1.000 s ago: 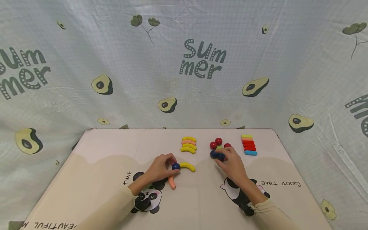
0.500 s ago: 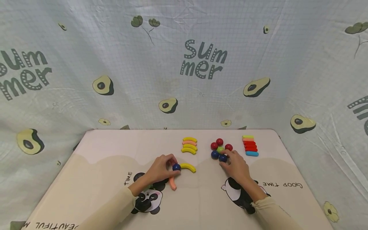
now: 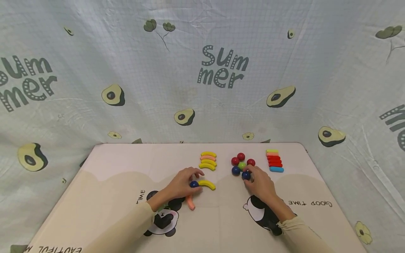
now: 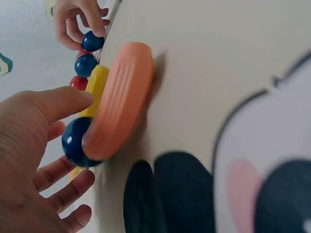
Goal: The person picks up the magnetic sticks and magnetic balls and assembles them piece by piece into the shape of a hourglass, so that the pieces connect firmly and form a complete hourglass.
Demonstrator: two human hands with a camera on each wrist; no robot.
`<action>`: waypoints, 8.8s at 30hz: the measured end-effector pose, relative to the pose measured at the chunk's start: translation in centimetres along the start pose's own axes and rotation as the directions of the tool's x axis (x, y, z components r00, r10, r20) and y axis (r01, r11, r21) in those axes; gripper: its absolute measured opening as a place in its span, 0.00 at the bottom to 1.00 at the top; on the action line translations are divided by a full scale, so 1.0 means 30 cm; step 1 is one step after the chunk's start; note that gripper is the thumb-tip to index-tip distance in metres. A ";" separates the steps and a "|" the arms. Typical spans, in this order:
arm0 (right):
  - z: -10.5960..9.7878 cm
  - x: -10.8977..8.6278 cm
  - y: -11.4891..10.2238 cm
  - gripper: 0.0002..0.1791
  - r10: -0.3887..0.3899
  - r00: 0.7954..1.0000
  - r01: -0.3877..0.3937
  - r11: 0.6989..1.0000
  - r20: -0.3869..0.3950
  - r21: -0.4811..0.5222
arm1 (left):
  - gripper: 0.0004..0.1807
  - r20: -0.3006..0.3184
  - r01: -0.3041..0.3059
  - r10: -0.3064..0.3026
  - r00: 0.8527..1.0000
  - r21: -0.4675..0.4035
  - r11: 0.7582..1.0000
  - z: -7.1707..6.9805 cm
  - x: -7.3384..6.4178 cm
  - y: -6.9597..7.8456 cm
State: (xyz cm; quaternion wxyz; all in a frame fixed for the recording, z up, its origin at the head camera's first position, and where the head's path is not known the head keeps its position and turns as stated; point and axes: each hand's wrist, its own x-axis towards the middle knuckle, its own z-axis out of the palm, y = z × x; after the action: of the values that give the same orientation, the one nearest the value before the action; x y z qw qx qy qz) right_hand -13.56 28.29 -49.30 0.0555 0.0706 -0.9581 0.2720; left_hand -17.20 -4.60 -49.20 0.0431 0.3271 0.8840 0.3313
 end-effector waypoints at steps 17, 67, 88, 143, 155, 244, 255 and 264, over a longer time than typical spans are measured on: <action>-0.008 -0.002 0.024 0.22 -0.083 0.996 0.080 0.990 0.023 0.114 | 0.08 0.075 -0.101 0.094 0.993 0.101 0.990 0.037 0.074 0.044; 0.072 0.000 -0.088 0.19 -0.193 0.975 0.155 0.943 0.105 0.296 | 0.07 -0.079 0.010 -0.018 0.997 -0.096 0.995 -0.019 0.005 -0.049; 0.187 0.098 -0.257 0.18 -0.176 0.970 0.113 0.937 0.166 0.332 | 0.08 -0.114 0.045 -0.059 0.992 -0.114 0.992 -0.011 -0.012 -0.055; 0.187 0.105 -0.240 0.19 -0.088 0.995 0.067 0.950 0.054 0.306 | 0.14 -0.103 0.050 -0.062 0.993 -0.112 0.992 -0.016 -0.052 -0.066; 0.197 0.126 -0.244 0.25 -0.049 0.998 0.041 0.976 0.033 0.213 | 0.15 -0.093 0.123 -0.134 0.987 -0.114 0.986 -0.013 -0.029 -0.049; 0.083 0.093 -0.225 0.11 -0.086 0.976 0.054 0.985 0.198 0.165 | 0.17 -0.086 0.103 -0.112 0.990 -0.112 0.988 -0.050 -0.020 -0.093; 0.095 0.089 -0.191 0.12 -0.147 0.967 0.073 0.943 0.208 0.325 | 0.16 -0.091 0.127 -0.138 0.986 -0.124 0.984 -0.040 -0.012 -0.091; 0.138 0.127 -0.216 0.12 -0.147 0.950 0.021 0.910 0.276 0.413 | 0.17 -0.111 0.137 -0.150 0.982 -0.119 0.983 -0.040 -0.004 -0.088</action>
State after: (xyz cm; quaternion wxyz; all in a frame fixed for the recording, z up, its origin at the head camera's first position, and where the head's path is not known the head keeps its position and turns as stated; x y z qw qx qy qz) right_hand -16.51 20.25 -48.92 -0.0949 0.1627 -0.8740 0.4479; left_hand -18.92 -6.83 -49.91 0.0320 0.2391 0.8865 0.3949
